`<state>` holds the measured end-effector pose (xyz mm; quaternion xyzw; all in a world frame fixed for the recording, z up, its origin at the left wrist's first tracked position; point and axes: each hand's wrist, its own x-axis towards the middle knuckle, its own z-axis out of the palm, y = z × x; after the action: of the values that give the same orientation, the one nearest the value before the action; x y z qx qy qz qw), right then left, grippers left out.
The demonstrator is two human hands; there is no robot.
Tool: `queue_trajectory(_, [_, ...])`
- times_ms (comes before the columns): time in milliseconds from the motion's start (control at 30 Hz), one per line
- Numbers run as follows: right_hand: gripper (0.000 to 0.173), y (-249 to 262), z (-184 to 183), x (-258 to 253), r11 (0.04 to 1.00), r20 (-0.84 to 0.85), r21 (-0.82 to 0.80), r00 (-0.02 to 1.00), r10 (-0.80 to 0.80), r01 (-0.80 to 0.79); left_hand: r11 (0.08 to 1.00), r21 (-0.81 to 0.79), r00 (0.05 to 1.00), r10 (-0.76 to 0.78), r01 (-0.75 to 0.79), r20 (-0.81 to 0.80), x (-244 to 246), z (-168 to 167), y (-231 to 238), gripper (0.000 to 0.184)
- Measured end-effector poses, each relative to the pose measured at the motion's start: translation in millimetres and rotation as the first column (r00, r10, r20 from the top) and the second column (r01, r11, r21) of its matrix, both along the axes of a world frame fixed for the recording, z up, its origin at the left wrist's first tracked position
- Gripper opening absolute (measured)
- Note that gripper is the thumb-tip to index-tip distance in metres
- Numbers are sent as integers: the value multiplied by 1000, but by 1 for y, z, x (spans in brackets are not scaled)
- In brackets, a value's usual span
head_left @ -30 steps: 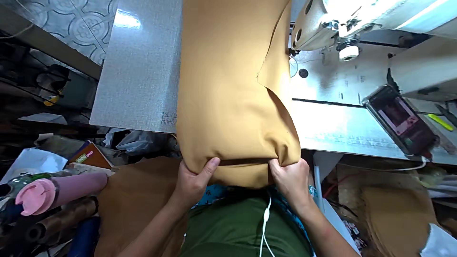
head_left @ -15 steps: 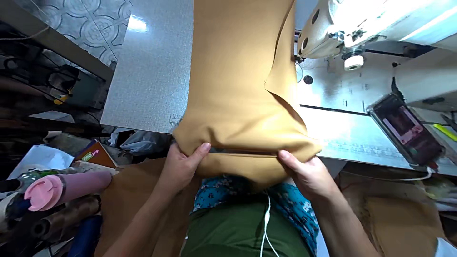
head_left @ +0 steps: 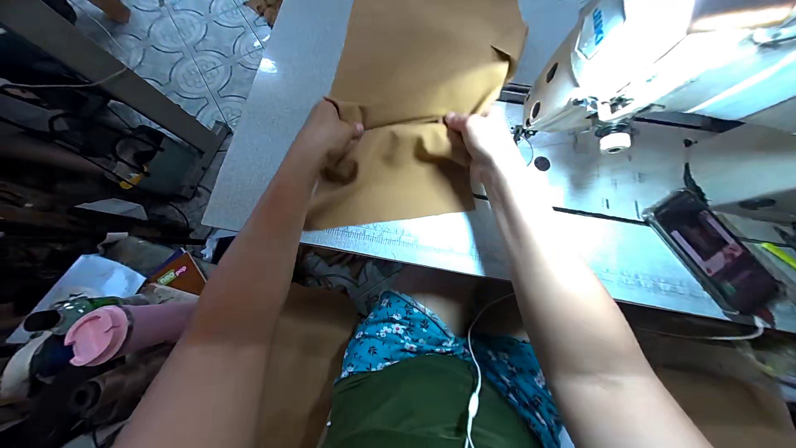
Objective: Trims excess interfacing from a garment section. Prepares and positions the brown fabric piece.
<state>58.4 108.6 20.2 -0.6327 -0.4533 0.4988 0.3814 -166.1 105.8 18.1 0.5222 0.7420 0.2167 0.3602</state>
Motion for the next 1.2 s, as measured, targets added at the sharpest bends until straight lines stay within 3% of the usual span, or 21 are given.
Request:
queue_trajectory(100, [41, -49, -9, 19, 992, 182, -92, 978, 101, -86, 997, -73, 999, -32, 30, -26, 12, -2, -51, 40])
queue_trajectory(200, [41, -96, -4, 32, 974, 474, -168, 854, 214, -151, 995, -101, 990, -22, 8, -138, 31, 1, -98, 37])
queue_trajectory(267, [38, -126, -1, 38, 970, 549, -179, 801, 238, -165, 997, -77, 981, -32, 18, -193, 42, 1, -124, 35])
queue_trajectory(367, [36, -139, 3, 39, 966, 616, -207, 746, 253, -157, 999, -46, 963, -21, 9, -267, 54, -1, -149, 35])
queue_trajectory(433, [34, -144, 6, 37, 978, 652, -129, 729, 210, -166, 999, -49, 953, -17, 3, -303, 57, -2, -156, 36])
queue_trajectory(500, [29, -148, 6, 36, 981, 634, 26, 762, 132, -191, 999, -44, 954, -20, 7, -299, 56, -3, -157, 35])
queue_trajectory(567, [27, -148, 7, 37, 979, 568, 63, 814, 123, -191, 999, -44, 965, -16, 4, -263, 53, -3, -157, 34])
queue_trajectory(667, [32, -146, 2, 39, 986, 585, -39, 796, 154, -162, 999, -42, 980, -3, -5, -201, 48, -3, -158, 32])
queue_trajectory(867, [24, -159, 4, 32, 959, 741, -212, 609, 284, -189, 998, -53, 968, -27, 15, -250, 50, -3, -167, 31])
queue_trajectory(933, [24, -166, -1, 31, 972, 785, -150, 575, 229, -183, 996, 85, 941, 20, 9, -338, 55, -7, -174, 33])
queue_trajectory(1033, [42, -178, -30, 37, 943, 849, 242, 521, -92, -227, 869, 455, 858, 72, 197, -509, 47, -30, -186, 64])
queue_trajectory(1067, [51, -179, -43, 42, 875, 830, 399, 513, -218, -274, 768, 562, 832, 71, 306, -550, 40, -43, -187, 60])
queue_trajectory(1100, [50, -179, -55, 47, 783, 802, 522, 508, -314, -340, 654, 630, 806, 50, 419, -589, 32, -54, -186, 41])
queue_trajectory(1167, [23, -175, -73, 58, 595, 757, 639, 538, -372, -487, 453, 645, 758, -116, 616, -642, 13, -70, -180, 13])
queue_trajectory(1200, [11, -171, -77, 66, 509, 753, 647, 581, -310, -567, 371, 616, 712, -232, 695, -663, 1, -73, -175, 17])
